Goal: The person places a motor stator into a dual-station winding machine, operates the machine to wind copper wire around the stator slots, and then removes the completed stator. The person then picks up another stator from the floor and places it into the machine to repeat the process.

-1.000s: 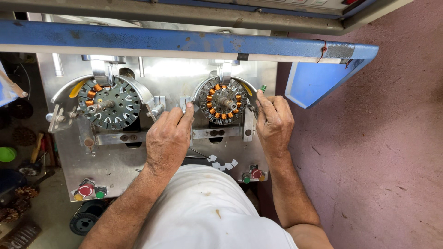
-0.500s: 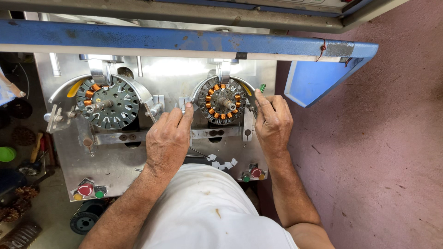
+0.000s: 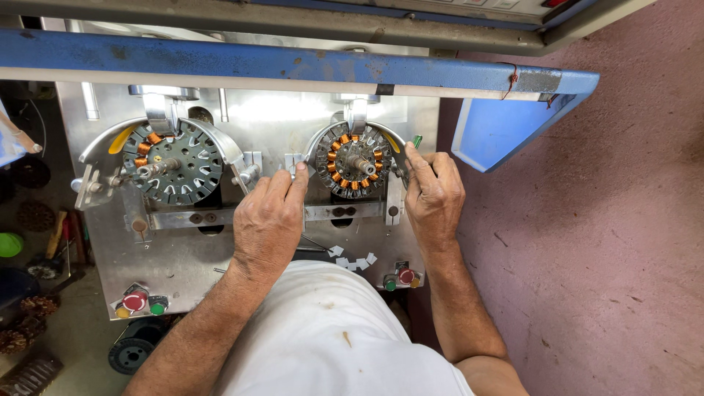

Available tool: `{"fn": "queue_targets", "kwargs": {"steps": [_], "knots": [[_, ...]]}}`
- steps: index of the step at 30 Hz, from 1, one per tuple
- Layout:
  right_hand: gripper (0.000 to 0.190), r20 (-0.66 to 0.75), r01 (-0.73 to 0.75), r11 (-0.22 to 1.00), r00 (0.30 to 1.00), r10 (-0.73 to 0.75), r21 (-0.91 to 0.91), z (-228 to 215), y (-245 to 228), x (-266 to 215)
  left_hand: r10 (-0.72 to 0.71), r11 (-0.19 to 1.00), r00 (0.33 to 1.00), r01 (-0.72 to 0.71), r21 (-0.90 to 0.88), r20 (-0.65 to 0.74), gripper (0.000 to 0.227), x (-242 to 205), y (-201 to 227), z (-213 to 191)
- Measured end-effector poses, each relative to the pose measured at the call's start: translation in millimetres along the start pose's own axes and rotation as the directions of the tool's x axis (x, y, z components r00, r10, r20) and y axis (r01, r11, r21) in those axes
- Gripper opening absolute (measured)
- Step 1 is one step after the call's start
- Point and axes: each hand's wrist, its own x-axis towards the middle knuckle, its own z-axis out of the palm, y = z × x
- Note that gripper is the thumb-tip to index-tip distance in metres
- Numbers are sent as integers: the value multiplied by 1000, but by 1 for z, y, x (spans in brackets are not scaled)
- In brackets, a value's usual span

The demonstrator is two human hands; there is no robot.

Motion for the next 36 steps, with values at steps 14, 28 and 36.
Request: {"fn": "queue_targets", "kwargs": {"steps": [14, 28, 36], "knots": [[31, -7, 1, 1000, 1000, -1, 6, 1, 1, -1, 1, 1000, 1000, -1, -1, 8, 38, -2, -1, 3], [30, -22, -6, 1000, 1000, 6, 1, -2, -3, -2, 4, 1000, 1000, -4, -5, 4, 39, -2, 2, -2], [30, -27, -3, 1000, 1000, 4, 15, -5, -4, -2, 4, 1000, 1000, -4, -7, -9, 37, -4, 3, -3]]}}
